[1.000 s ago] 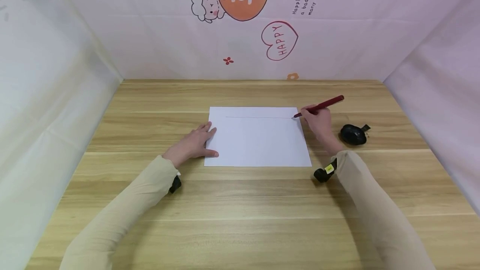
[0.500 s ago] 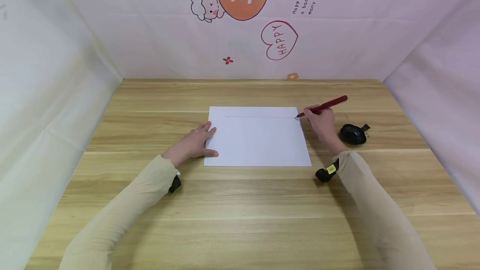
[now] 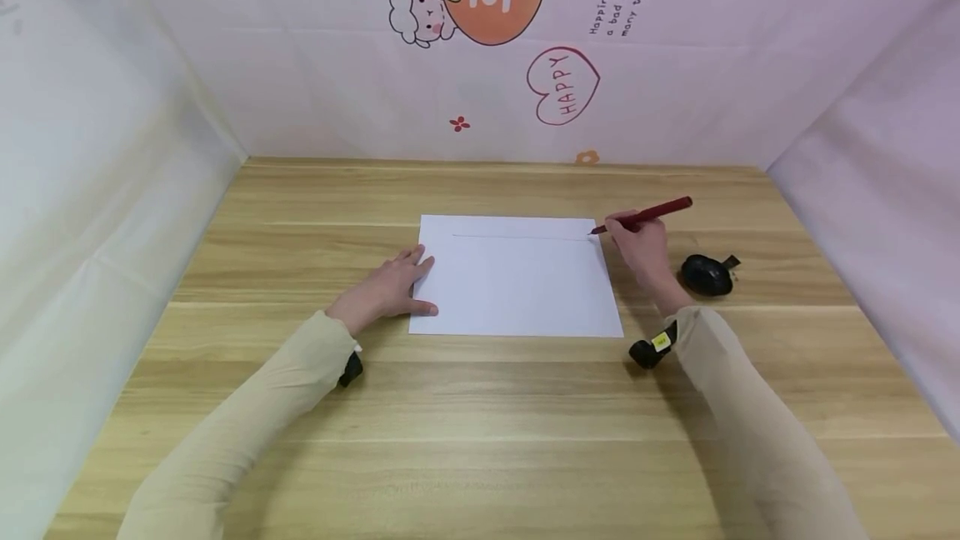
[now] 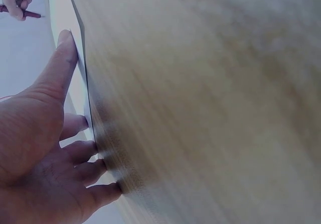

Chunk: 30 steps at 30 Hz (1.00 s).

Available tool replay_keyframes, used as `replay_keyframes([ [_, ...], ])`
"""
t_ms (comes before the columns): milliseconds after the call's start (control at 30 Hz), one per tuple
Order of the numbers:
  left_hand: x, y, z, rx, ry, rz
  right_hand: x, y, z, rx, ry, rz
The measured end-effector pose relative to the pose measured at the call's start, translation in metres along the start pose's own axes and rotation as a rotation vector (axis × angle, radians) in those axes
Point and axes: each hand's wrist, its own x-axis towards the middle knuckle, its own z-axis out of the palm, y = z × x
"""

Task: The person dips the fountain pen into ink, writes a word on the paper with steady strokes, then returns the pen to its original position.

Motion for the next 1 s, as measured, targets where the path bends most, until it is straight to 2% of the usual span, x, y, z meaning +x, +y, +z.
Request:
replay_keyframes([
  [200, -0.002, -0.001, 0.0, 0.013, 0.01, 0.004, 0.003, -0.024, 0.025, 0.068, -0.046, -0.039],
  [467, -0.001, -0.002, 0.001, 0.022, 0.021, -0.001, 0.005, -0.053, 0.07, 0.05, -0.092, -0.097],
  [633, 0.001, -0.001, 0.001, 0.023, 0.023, 0.004, 0.01, -0.055, 0.092, -0.003, -0.077, -0.165],
  [1000, 0.0, -0.002, 0.0, 0.007, 0.013, -0.006, 0.017, -0.05, 0.109, -0.012, -0.096, -0.156],
])
